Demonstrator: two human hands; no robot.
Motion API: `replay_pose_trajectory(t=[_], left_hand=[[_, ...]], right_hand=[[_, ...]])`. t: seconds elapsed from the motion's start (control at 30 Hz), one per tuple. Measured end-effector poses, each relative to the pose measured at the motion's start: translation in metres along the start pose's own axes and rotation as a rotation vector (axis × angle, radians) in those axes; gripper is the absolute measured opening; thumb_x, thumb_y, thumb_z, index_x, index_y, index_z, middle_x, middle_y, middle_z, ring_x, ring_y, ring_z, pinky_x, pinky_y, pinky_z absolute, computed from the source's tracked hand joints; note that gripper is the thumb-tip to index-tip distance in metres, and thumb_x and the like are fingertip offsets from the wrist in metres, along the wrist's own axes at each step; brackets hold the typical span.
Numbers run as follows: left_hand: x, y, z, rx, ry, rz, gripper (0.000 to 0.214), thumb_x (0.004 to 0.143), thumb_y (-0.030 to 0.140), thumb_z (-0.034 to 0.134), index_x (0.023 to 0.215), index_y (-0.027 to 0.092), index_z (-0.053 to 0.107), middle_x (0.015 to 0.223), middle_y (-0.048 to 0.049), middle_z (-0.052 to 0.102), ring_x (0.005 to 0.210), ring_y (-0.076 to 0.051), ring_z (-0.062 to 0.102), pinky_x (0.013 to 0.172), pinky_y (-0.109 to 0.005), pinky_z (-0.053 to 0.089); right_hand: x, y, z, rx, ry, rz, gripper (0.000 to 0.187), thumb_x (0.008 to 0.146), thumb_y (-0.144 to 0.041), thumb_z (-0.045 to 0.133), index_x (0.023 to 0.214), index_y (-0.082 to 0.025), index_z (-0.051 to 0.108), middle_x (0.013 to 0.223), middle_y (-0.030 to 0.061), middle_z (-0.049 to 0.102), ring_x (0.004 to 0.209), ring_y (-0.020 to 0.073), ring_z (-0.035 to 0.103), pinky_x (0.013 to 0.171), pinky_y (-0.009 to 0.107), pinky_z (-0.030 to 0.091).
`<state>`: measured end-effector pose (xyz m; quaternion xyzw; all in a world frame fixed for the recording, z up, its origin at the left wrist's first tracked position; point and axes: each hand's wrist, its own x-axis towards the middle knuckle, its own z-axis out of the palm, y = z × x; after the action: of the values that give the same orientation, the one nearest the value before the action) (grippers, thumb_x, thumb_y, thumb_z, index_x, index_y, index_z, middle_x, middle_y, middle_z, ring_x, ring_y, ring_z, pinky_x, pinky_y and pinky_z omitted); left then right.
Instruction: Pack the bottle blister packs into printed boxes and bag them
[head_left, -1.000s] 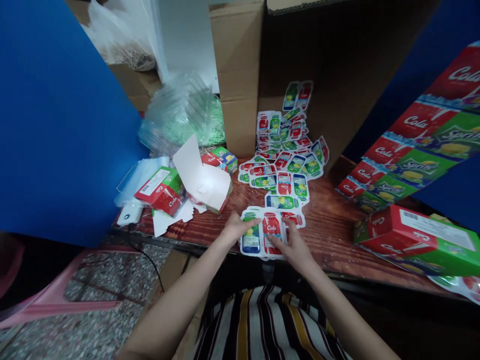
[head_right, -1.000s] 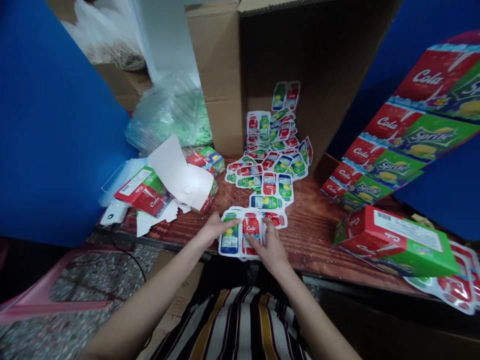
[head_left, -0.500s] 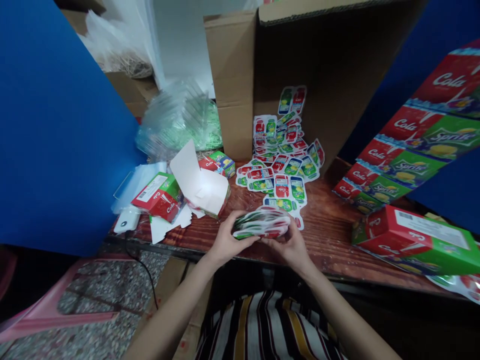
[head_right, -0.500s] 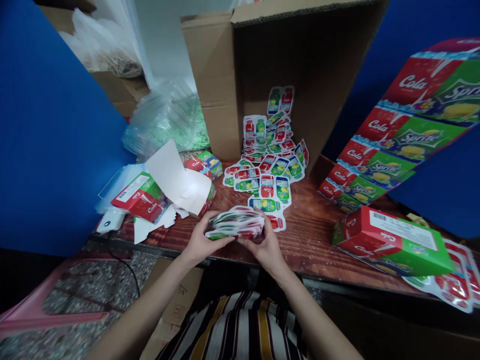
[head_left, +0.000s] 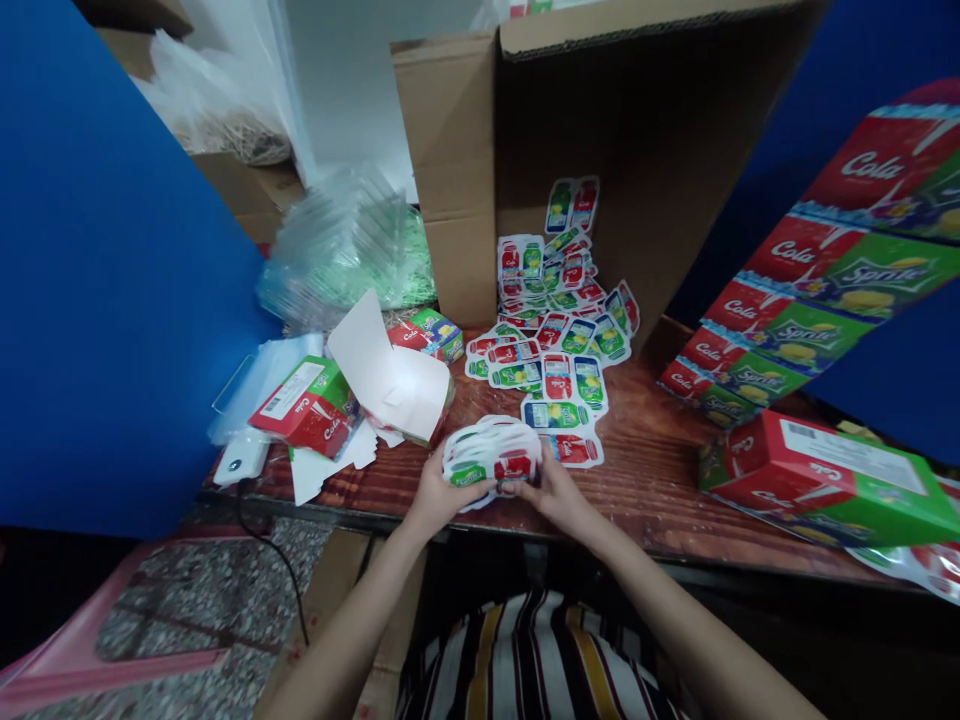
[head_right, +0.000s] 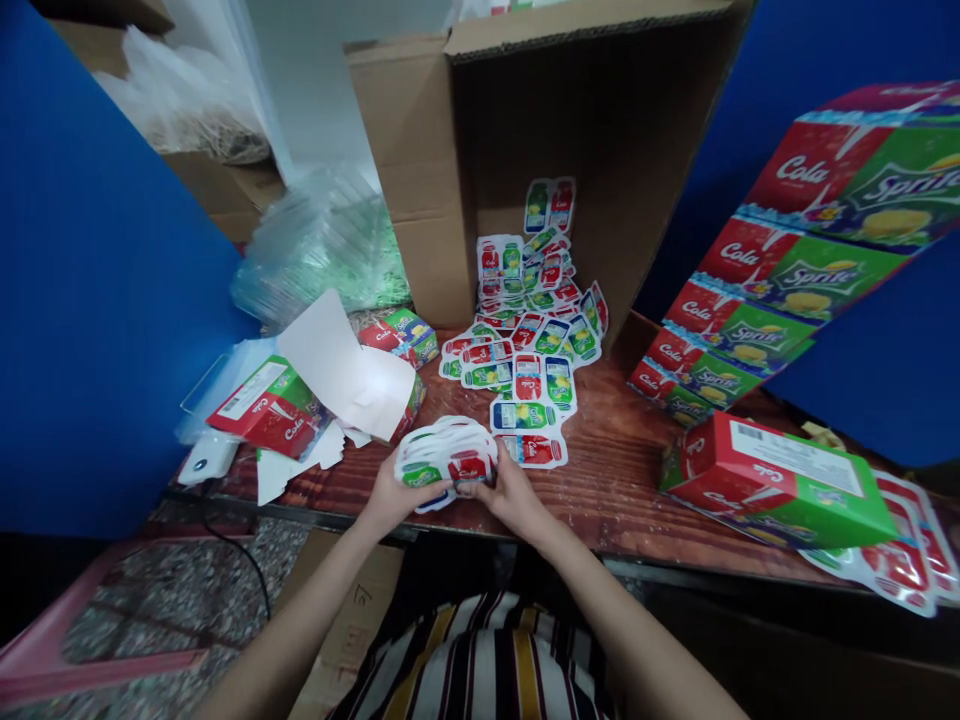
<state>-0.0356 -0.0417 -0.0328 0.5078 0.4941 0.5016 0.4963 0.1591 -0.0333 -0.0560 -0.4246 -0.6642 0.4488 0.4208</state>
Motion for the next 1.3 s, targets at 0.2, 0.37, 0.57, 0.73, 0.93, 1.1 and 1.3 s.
replay_pose_trajectory(t=[0.2,0.37,0.57,0.73,0.93,1.1,1.3], left_hand=[[0.008,-0.015,0.004,-0.412,0.155,-0.593,0.041,0.054,0.018,0.082,0.091,0.008,0.068,0.082,-0.0112,0.075,0.069,-0.026,0.072,0.071,-0.039,0.059],[0.013,-0.005,0.006,-0.438,0.168,-0.731,0.034,0.051,0.009,0.079,0.083,0.005,0.070,0.074,-0.0127,0.075,0.065,-0.027,0.071,0.064,-0.039,0.060],[0.011,-0.004,0.008,-0.374,0.151,-0.692,0.037,0.051,0.012,0.081,0.086,0.005,0.071,0.078,-0.0144,0.075,0.067,-0.029,0.072,0.063,-0.041,0.060],[0.010,-0.010,0.006,-0.359,0.150,-0.659,0.045,0.048,0.015,0.084,0.090,0.006,0.071,0.082,-0.0152,0.075,0.070,-0.030,0.072,0.066,-0.040,0.060],[0.009,-0.009,0.006,-0.362,0.127,-0.638,0.045,0.048,0.018,0.085,0.090,0.006,0.071,0.085,-0.0152,0.075,0.070,-0.028,0.071,0.067,-0.038,0.059],[0.008,-0.004,0.006,-0.357,0.150,-0.640,0.044,0.046,0.017,0.085,0.087,0.007,0.072,0.082,-0.0135,0.075,0.068,-0.026,0.071,0.067,-0.036,0.059],[0.008,-0.006,0.005,-0.361,0.134,-0.629,0.046,0.047,0.018,0.086,0.089,0.008,0.072,0.084,-0.0136,0.075,0.070,-0.026,0.071,0.067,-0.035,0.059]], right_hand=[[0.021,0.001,-0.035,-0.427,0.176,0.117,0.058,0.089,-0.054,0.047,0.135,-0.020,0.039,0.119,0.0144,0.057,0.108,0.0288,0.057,0.093,0.046,0.045],[0.040,0.017,-0.078,-0.844,0.501,0.429,0.089,0.067,-0.058,0.071,0.134,-0.009,0.042,0.116,0.0283,0.053,0.110,0.0448,0.054,0.088,0.057,0.044],[0.040,0.032,-0.103,-0.376,0.344,0.485,0.074,0.059,-0.036,0.080,0.125,-0.017,0.053,0.081,0.0079,0.070,0.085,0.0317,0.068,0.078,0.046,0.052],[0.060,0.019,-0.131,0.309,0.492,0.375,0.048,0.053,-0.041,0.084,0.089,-0.016,0.065,0.072,0.0041,0.071,0.067,0.0235,0.069,0.060,0.036,0.058],[0.093,0.033,-0.121,0.277,0.772,0.429,0.039,0.060,-0.038,0.080,0.083,-0.018,0.056,0.063,-0.0006,0.066,0.052,0.0166,0.064,0.050,0.031,0.060],[0.079,0.048,-0.108,0.002,0.768,0.524,0.050,0.060,-0.044,0.079,0.093,-0.016,0.055,0.082,0.0101,0.069,0.075,0.0278,0.069,0.063,0.042,0.060],[0.083,0.042,-0.120,-0.665,0.682,0.531,0.081,0.059,-0.049,0.079,0.122,-0.006,0.050,0.127,0.0290,0.051,0.123,0.0448,0.043,0.099,0.054,0.038]])
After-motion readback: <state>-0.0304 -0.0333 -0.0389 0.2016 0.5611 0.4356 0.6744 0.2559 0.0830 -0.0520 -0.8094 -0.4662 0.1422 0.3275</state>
